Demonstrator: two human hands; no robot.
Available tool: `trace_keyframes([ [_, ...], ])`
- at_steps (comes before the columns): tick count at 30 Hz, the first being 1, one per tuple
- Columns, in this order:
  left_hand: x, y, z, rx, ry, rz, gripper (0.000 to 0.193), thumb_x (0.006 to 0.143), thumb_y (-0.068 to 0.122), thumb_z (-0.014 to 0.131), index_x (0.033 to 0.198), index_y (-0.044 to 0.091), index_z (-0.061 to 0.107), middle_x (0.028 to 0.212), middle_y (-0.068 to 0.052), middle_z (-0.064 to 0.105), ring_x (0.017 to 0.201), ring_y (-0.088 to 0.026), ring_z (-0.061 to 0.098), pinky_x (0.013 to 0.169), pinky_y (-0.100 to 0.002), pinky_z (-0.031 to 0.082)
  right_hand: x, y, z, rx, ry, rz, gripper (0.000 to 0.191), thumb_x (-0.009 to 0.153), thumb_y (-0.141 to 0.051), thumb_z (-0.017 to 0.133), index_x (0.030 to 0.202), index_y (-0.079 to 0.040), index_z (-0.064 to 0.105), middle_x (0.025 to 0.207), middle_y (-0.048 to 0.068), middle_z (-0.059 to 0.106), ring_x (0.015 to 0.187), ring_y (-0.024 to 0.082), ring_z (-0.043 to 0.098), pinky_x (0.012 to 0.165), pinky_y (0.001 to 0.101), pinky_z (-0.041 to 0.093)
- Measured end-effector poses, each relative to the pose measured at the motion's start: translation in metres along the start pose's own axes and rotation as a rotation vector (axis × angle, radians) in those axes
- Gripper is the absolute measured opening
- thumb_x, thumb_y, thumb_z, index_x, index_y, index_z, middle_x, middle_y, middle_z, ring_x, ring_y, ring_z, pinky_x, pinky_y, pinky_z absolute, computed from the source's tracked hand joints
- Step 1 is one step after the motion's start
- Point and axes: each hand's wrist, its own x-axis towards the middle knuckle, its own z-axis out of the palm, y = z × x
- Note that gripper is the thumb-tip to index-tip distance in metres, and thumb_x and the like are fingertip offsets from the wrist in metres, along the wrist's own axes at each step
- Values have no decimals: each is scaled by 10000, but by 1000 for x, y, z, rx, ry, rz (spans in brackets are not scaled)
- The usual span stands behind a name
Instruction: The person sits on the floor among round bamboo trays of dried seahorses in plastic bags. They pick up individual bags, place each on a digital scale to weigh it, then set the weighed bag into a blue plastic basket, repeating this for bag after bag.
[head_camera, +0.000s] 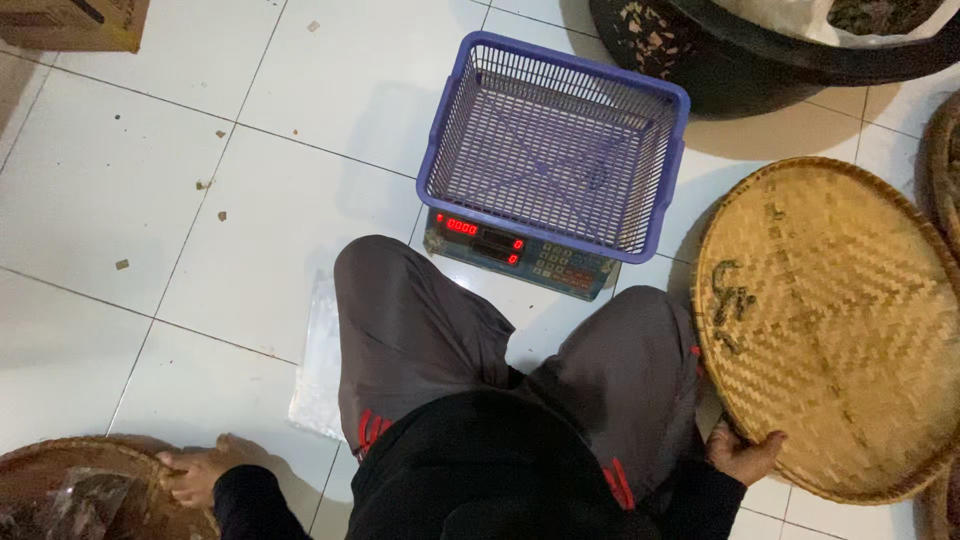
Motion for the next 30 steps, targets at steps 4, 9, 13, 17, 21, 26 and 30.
trace_keyframes([
  [4,16,4,-1,-190,143,-318,909,963,302,775,1653,72,229,1517,-251,409,1361,-447,418,1135,-593,346,-8,1,-3,-150,68,-65,766,1038,-607,520,1616,-116,411,1645,143,501,1449,351,547,1127,479,465],
  [9,25,10,6,111,166,-242,401,1038,108,671,1393,65,488,1378,-169,501,1218,-380,503,982,-584,417,-14,16,-2,-208,-140,-145,880,1023,-702,471,1683,-149,293,1748,145,342,1569,399,361,1267,575,372],
  [13,10,6,15,82,178,-282,419,1032,148,642,1424,109,499,1450,-162,471,1278,-370,478,1014,-585,394,-2,35,12,-436,241,-230,910,958,-740,452,1640,-160,291,1676,142,278,1523,394,339,1166,603,350],
  [17,0,9,17,40,179,-244,473,1055,277,567,1488,119,463,1545,-162,397,1392,-360,399,1094,-596,353,2,44,24,-284,-38,-234,902,1006,-693,525,1658,-99,334,1701,197,326,1561,443,373,1265,618,388],
  [21,13,42,12,427,-60,-235,544,1024,236,532,1532,105,386,1585,-111,352,1418,-274,404,1130,-448,371,6,47,33,-147,33,-174,912,967,-659,573,1634,-80,344,1646,207,357,1502,459,400,1212,630,387],
  [26,40,121,7,-50,-115,-162,494,1065,169,547,1525,19,443,1558,-213,422,1393,-339,462,1109,-452,447,-2,49,36,-167,-16,-97,933,934,-671,584,1639,-128,308,1664,183,386,1521,433,414,1222,596,373],
  [30,50,171,6,-1123,-11,-319,455,1116,265,470,1510,39,437,1558,-163,477,1365,-291,571,1076,-376,499,-6,54,43,-226,53,-129,913,975,-659,649,1618,-84,350,1655,171,383,1521,412,397,1255,561,367],
])
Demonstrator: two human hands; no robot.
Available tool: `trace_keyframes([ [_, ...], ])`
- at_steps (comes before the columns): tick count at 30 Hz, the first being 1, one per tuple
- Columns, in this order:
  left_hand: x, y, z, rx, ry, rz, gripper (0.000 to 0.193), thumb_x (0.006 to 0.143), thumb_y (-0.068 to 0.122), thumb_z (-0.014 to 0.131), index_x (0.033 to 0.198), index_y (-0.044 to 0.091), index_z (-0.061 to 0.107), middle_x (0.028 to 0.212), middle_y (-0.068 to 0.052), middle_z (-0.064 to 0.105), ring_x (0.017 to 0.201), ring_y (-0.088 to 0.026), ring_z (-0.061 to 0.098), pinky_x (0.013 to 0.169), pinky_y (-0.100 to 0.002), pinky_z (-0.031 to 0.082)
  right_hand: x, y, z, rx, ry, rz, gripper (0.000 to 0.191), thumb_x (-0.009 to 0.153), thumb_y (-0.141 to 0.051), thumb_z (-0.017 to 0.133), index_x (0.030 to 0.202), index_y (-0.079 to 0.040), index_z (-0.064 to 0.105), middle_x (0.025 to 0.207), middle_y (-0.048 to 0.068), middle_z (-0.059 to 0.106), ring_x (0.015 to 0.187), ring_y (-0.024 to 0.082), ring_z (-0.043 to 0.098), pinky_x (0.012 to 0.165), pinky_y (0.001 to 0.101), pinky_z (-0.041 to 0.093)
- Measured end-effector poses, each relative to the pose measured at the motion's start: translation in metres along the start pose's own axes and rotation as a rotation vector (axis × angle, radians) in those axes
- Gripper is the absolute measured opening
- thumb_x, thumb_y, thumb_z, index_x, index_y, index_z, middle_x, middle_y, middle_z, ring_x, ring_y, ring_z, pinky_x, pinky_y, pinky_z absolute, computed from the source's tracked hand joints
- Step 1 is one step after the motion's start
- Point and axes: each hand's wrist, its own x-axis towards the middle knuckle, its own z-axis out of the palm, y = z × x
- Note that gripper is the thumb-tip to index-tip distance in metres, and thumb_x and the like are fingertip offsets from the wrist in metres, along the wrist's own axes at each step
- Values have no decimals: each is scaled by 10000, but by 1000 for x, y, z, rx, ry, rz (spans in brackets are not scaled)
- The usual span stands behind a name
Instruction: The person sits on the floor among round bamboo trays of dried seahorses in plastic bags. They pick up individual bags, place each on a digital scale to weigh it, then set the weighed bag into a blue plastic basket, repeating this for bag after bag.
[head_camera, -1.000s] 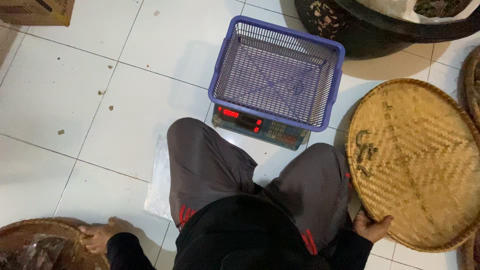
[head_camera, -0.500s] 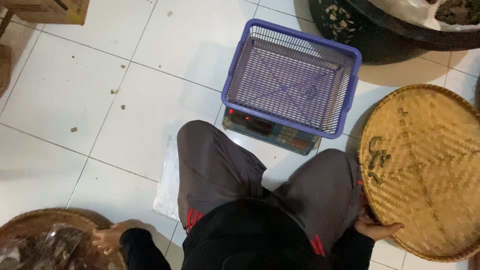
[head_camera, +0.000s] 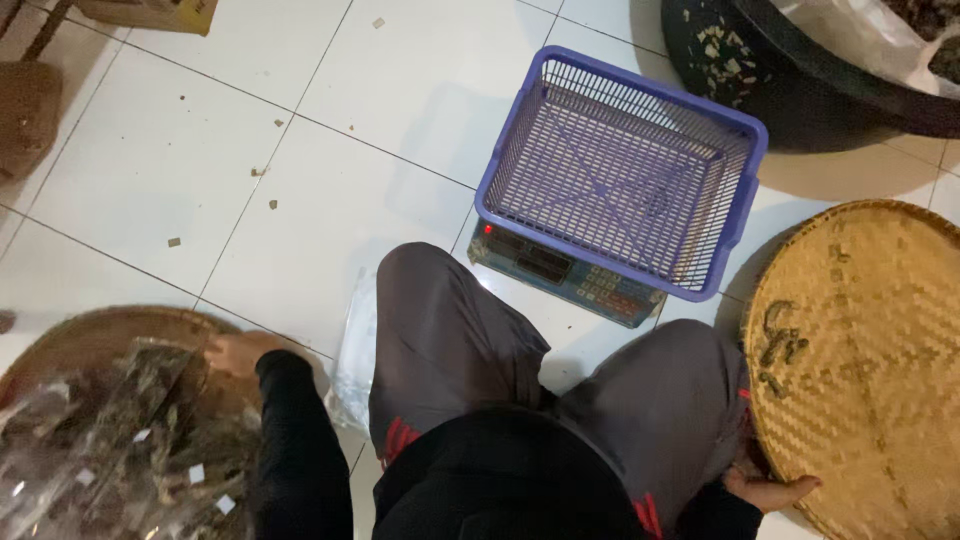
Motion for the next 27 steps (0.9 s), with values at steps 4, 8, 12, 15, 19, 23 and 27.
trace_keyframes([
  [4,-13,8,39,934,-108,420,463,1069,181,542,1470,-22,429,1562,-270,342,1427,-417,345,1078,-496,439,2,3,10,12,51,5,918,938,-630,668,1618,-95,360,1621,175,379,1494,410,387,1244,559,365],
  [8,-32,11,74,847,-187,557,492,1035,130,551,1473,-60,428,1528,-319,333,1409,-466,324,1136,-525,364,3,6,15,16,21,70,926,930,-626,677,1620,-84,381,1636,175,384,1521,405,418,1266,535,386],
  [12,-58,15,109,640,-252,582,428,1070,44,489,1487,-53,474,1575,-321,355,1430,-485,369,1129,-526,387,9,14,15,-242,494,-30,921,862,-647,696,1558,-149,355,1570,138,372,1425,367,425,1160,529,397],
  [15,-74,20,133,598,-322,703,485,991,28,555,1453,-90,471,1488,-355,395,1341,-519,400,1068,-533,383,14,15,13,36,222,84,870,929,-567,735,1578,-69,441,1594,182,432,1459,384,447,1236,519,432],
  [19,-94,30,170,685,-366,890,484,938,32,610,1389,-101,495,1382,-335,477,1267,-496,468,1083,-541,402,19,19,15,46,48,12,823,914,-504,706,1577,-72,480,1623,159,512,1489,377,513,1237,487,436],
  [23,-119,41,210,510,-364,1061,593,897,-7,617,1466,-79,469,1346,-336,498,1220,-509,472,1033,-548,407,22,13,24,19,86,138,824,916,-540,685,1593,-106,506,1615,102,547,1416,302,504,1017,418,209],
  [27,-140,52,251,435,-508,1100,582,865,4,626,1431,-69,507,1270,-351,519,1170,-526,475,989,-577,396,25,19,37,33,94,74,825,879,-511,706,1551,-74,509,1587,138,556,1450,356,552,1215,481,459],
])
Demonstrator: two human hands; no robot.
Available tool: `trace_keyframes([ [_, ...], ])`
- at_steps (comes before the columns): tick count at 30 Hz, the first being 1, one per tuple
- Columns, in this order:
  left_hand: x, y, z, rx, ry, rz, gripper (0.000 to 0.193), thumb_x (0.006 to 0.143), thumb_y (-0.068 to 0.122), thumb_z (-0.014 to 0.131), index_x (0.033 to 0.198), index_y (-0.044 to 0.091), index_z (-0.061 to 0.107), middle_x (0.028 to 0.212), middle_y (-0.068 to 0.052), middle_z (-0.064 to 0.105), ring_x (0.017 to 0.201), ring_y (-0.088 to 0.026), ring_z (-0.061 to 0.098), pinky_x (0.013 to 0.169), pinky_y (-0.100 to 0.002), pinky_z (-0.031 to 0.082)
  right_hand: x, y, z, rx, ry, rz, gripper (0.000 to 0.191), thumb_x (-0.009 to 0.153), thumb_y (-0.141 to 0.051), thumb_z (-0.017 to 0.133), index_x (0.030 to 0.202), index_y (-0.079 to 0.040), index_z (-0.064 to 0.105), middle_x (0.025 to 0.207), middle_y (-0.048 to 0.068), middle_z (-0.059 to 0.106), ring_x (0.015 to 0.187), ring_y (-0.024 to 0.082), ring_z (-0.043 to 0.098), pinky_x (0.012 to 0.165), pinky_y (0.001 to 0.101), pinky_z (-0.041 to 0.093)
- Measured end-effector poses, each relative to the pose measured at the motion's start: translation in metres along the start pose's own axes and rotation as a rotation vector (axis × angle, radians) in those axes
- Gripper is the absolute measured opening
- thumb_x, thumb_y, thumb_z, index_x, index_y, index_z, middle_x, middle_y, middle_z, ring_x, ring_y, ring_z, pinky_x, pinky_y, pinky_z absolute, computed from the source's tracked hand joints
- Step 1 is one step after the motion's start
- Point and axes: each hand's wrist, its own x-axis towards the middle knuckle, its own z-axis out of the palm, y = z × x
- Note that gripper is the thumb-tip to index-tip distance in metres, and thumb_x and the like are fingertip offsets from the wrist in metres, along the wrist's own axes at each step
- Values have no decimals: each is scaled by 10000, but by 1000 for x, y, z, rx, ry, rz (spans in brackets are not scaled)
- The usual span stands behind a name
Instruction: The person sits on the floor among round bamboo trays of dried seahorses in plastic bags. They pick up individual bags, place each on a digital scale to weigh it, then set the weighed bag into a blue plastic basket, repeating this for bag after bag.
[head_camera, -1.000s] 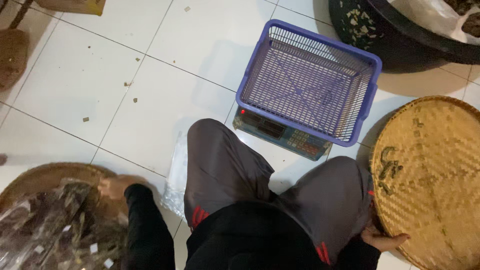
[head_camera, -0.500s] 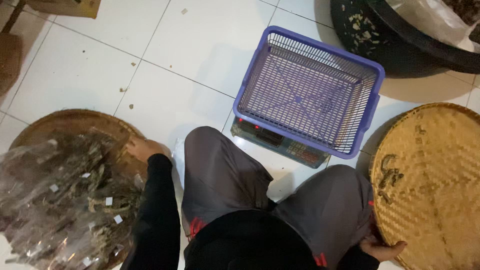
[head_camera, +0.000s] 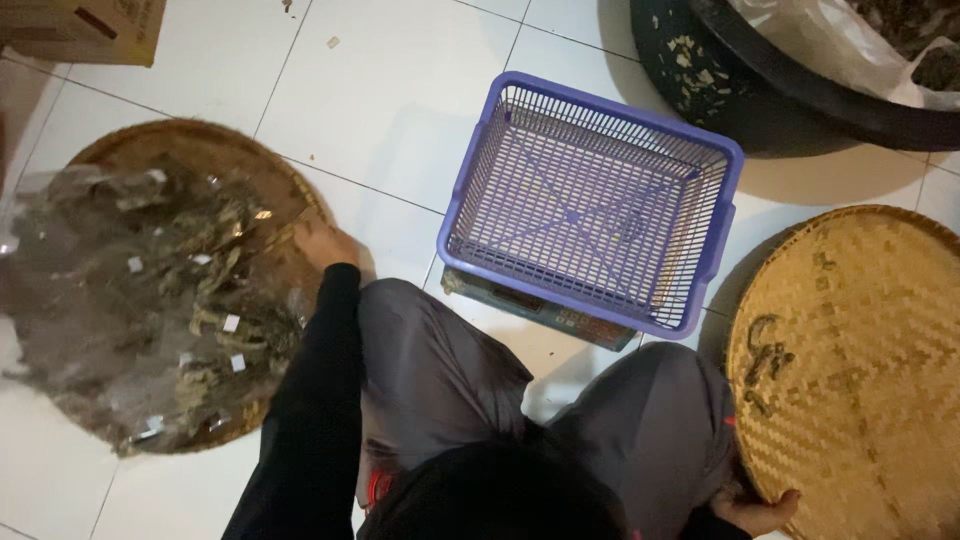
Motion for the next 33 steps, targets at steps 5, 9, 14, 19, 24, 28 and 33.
trace_keyframes([
  [5,14,30,41,-69,-16,102,447,876,-3,646,1320,-30,606,1306,-327,556,1231,-507,501,1075,-562,401,17,13,-2,32,37,-39,674,879,-403,727,1420,-22,592,1485,198,586,1371,383,583,1164,511,486],
  [9,20,58,61,-54,-28,214,564,807,-14,660,1366,-46,590,1330,-352,541,1242,-517,485,1090,-559,381,38,28,-9,55,138,-324,535,884,-303,745,1298,27,671,1394,251,611,1304,406,605,1121,537,507],
  [14,13,92,64,-165,-147,310,635,772,-18,663,1394,-72,545,1325,-341,543,1240,-522,481,1074,-541,391,33,32,8,12,280,-446,491,861,-294,731,1226,34,733,1327,247,641,1241,397,632,1052,527,523],
  [19,4,101,58,-218,-300,366,647,790,12,691,1420,-28,546,1288,-324,548,1222,-509,496,1063,-537,415,13,22,22,0,219,-219,552,886,-358,696,1325,-22,700,1409,195,642,1312,363,624,1110,499,512],
  [24,-1,89,54,-200,-351,484,675,768,50,741,1408,-37,544,1267,-332,547,1175,-524,503,1012,-540,419,15,10,11,1,119,-130,587,909,-390,688,1391,-56,664,1447,164,627,1342,336,597,1119,477,493],
  [28,-4,80,47,-237,-391,477,642,805,40,736,1427,31,577,1217,-281,579,1151,-480,546,1023,-522,456,13,7,-2,-1,83,-105,602,923,-404,682,1420,-67,648,1476,155,619,1366,336,590,1134,475,489],
  [33,-14,76,36,-272,-388,385,636,795,69,750,1410,68,587,1244,-291,595,1120,-497,558,955,-526,477,4,5,-5,6,31,-85,621,941,-422,675,1458,-81,629,1512,143,608,1396,335,581,1153,473,484],
])
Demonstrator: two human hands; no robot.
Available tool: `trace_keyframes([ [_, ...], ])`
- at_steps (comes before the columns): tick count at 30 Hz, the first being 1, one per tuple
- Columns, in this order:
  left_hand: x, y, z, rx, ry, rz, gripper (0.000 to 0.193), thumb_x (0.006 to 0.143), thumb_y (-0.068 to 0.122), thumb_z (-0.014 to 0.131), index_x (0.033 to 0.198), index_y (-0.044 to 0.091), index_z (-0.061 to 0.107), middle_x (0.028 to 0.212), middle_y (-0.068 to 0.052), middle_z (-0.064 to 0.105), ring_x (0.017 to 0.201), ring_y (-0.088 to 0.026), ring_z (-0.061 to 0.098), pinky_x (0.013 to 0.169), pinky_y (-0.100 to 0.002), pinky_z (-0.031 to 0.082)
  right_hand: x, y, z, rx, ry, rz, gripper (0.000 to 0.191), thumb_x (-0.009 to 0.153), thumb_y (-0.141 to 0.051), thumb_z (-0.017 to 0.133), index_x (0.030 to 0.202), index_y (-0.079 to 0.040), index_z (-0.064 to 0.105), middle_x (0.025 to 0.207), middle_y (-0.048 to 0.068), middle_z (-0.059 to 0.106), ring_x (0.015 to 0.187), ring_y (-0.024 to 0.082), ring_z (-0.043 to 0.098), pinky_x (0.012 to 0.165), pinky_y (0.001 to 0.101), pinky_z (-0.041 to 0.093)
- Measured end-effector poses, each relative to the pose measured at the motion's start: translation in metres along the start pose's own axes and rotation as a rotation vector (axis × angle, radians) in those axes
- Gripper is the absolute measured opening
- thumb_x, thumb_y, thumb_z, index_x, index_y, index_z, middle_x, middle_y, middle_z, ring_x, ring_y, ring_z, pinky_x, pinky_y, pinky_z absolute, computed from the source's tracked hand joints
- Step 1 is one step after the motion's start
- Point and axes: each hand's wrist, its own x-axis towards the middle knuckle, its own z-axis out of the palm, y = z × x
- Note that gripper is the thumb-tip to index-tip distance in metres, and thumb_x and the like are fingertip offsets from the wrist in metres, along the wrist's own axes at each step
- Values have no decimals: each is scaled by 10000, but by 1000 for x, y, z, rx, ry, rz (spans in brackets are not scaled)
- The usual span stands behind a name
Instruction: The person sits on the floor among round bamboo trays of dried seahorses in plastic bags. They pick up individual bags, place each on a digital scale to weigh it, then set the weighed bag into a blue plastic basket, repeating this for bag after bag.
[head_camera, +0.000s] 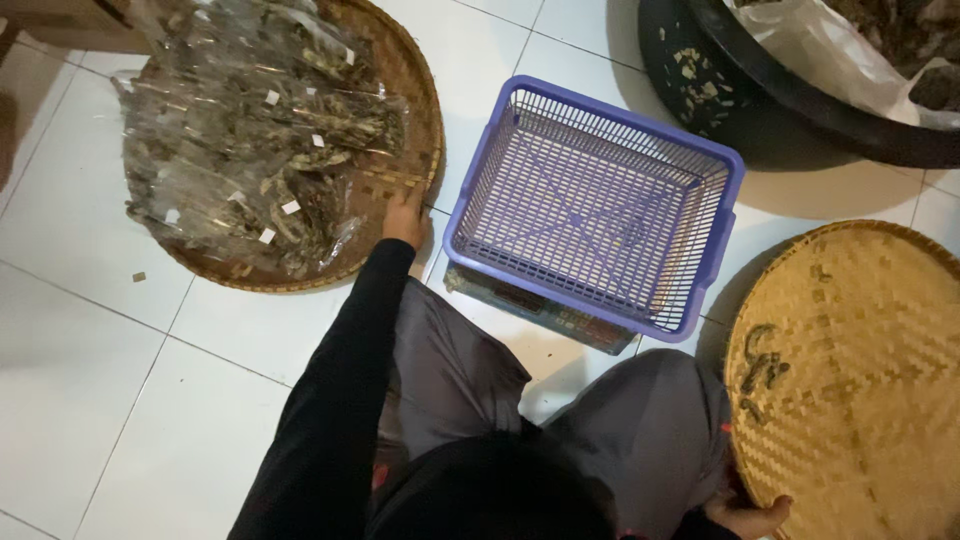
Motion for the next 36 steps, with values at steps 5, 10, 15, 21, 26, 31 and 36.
trace_keyframes([
  [5,-14,0,-11,-53,4,-49,627,854,105,753,1450,90,561,1265,-277,581,1171,-488,546,1013,-518,472,-12,-8,3,7,-50,14,640,959,-440,667,1495,-95,610,1547,132,597,1426,335,572,1171,470,479],
  [10,-32,6,-31,28,233,34,569,809,103,756,1363,95,622,1293,-240,587,1203,-453,529,1061,-541,425,-25,-2,13,-152,142,-83,627,933,-466,653,1446,-107,615,1477,142,612,1362,354,593,1127,515,496],
  [15,-48,-4,-94,-78,483,-132,370,901,81,673,1267,134,677,1311,-172,597,1163,-370,604,979,-465,480,-25,-1,19,-53,261,-90,627,923,-445,643,1370,-5,658,1383,218,616,1260,410,624,1031,546,564],
  [21,-22,-80,-196,361,653,-185,480,833,80,740,1303,37,654,1355,-259,543,1150,-437,571,902,-532,502,-30,-2,10,-434,475,-183,640,920,-521,621,1365,-61,626,1407,161,607,1227,348,615,993,500,535],
  [26,-2,-116,-221,247,124,-275,382,937,145,740,1314,110,690,1364,-202,548,1160,-436,603,969,-523,513,-32,-4,5,-28,71,-155,666,915,-413,710,1421,14,648,1458,236,602,1325,428,618,1102,554,547],
  [31,-4,-113,-208,220,217,-315,272,862,113,784,1104,52,676,1300,-241,547,1081,-433,616,885,-509,518,-39,-13,2,-50,30,-53,689,866,-442,738,1441,-114,544,1485,167,605,1351,384,620,1127,506,533],
  [36,-21,-92,-208,92,291,-40,161,838,19,770,955,51,665,1173,-228,591,1060,-437,624,849,-482,535,-43,-17,0,-95,-66,-39,714,902,-502,672,1471,-79,579,1525,127,582,1375,337,582,1151,443,464],
])
